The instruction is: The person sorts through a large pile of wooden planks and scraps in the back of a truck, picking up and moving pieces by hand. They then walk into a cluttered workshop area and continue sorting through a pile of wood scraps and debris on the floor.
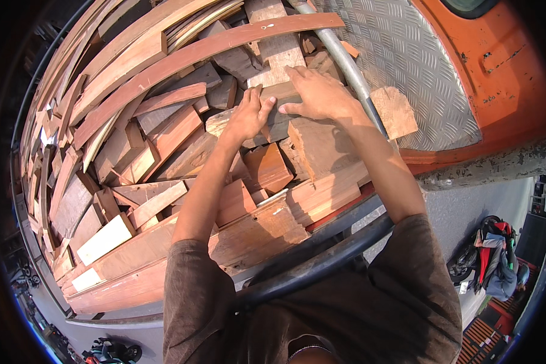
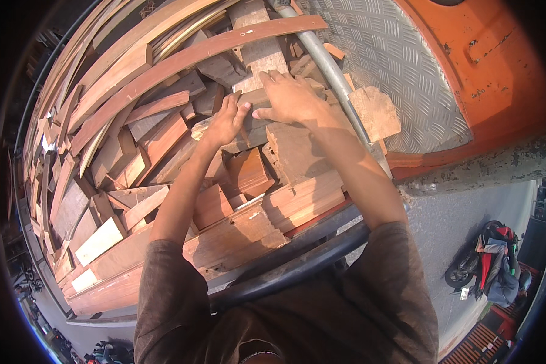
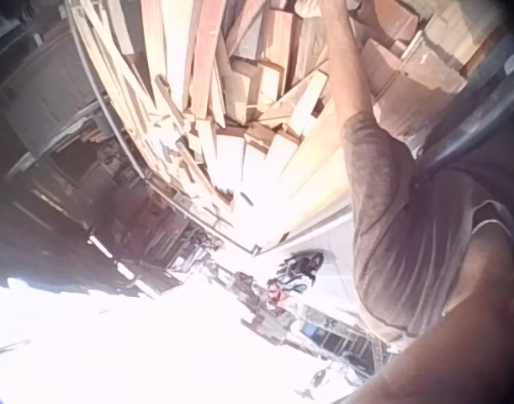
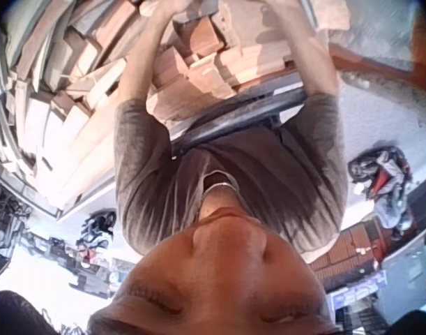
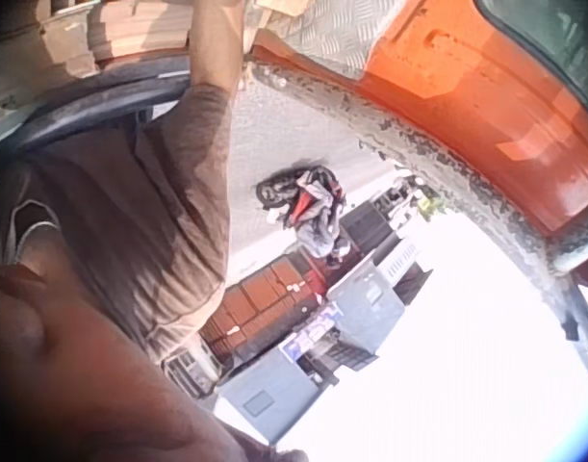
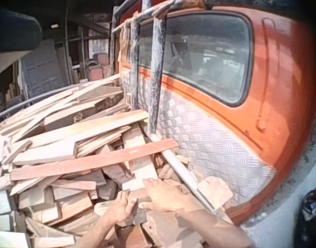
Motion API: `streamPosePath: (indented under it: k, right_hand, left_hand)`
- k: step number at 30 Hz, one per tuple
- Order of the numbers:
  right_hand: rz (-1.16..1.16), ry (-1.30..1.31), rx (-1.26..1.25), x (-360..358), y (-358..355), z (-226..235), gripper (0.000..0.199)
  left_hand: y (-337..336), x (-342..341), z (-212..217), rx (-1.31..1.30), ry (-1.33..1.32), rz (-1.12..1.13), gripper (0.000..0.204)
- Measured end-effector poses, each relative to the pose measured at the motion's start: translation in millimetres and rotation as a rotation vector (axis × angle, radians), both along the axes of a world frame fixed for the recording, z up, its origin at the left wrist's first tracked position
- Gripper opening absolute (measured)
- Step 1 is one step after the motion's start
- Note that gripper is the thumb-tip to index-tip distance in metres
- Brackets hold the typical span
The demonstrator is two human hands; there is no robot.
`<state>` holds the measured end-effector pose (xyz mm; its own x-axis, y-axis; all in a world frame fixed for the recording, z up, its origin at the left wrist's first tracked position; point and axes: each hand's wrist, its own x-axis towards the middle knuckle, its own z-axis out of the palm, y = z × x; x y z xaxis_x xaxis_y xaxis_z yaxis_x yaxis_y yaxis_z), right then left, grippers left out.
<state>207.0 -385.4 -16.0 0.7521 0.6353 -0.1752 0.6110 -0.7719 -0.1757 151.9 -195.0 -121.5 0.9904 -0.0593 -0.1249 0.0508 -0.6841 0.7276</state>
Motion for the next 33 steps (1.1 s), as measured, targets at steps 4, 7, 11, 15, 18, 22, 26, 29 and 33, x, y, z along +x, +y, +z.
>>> streamPosePath:
  k: [4,7,11,15,18,22,26,29,33]
  right_hand:
    - [-0.298,-0.132,-0.197,-11,-41,72,0.084]
    - [-0.531,-0.175,-0.352,-10,-95,74,0.082]
    - [-0.617,-0.386,-0.275,-46,-124,34,0.08]
    - [-0.573,-0.356,-0.222,-43,-123,36,0.078]
    - [-0.631,-0.368,-0.005,-48,-132,53,0.074]
    - [-0.448,-0.517,0.392,-34,-145,64,0.072]
    - [-0.171,-0.246,0.525,-36,-78,97,0.069]
    - [0.043,-0.129,0.581,-17,-26,85,0.07]
    - [0.288,-0.231,0.47,33,48,39,0.071]
  left_hand:
    - [2,-2,10,0.258,-0.049,0.015,0.079]
    - [-8,-14,37,0.261,-0.264,0.018,0.082]
    - [-62,-61,67,0.194,-0.403,-0.391,0.088]
    - [-90,-84,28,0.181,-0.472,-0.481,0.085]
    - [-94,-87,20,0.073,-0.409,-0.465,0.082]
    - [-86,-82,26,0.033,-0.382,-0.519,0.086]
    - [-65,-89,46,-0.084,-0.297,-0.466,0.09]
    - [-6,-94,95,-0.143,-0.137,-0.348,0.084]
    - [65,-96,102,0.024,-0.213,-0.013,0.084]
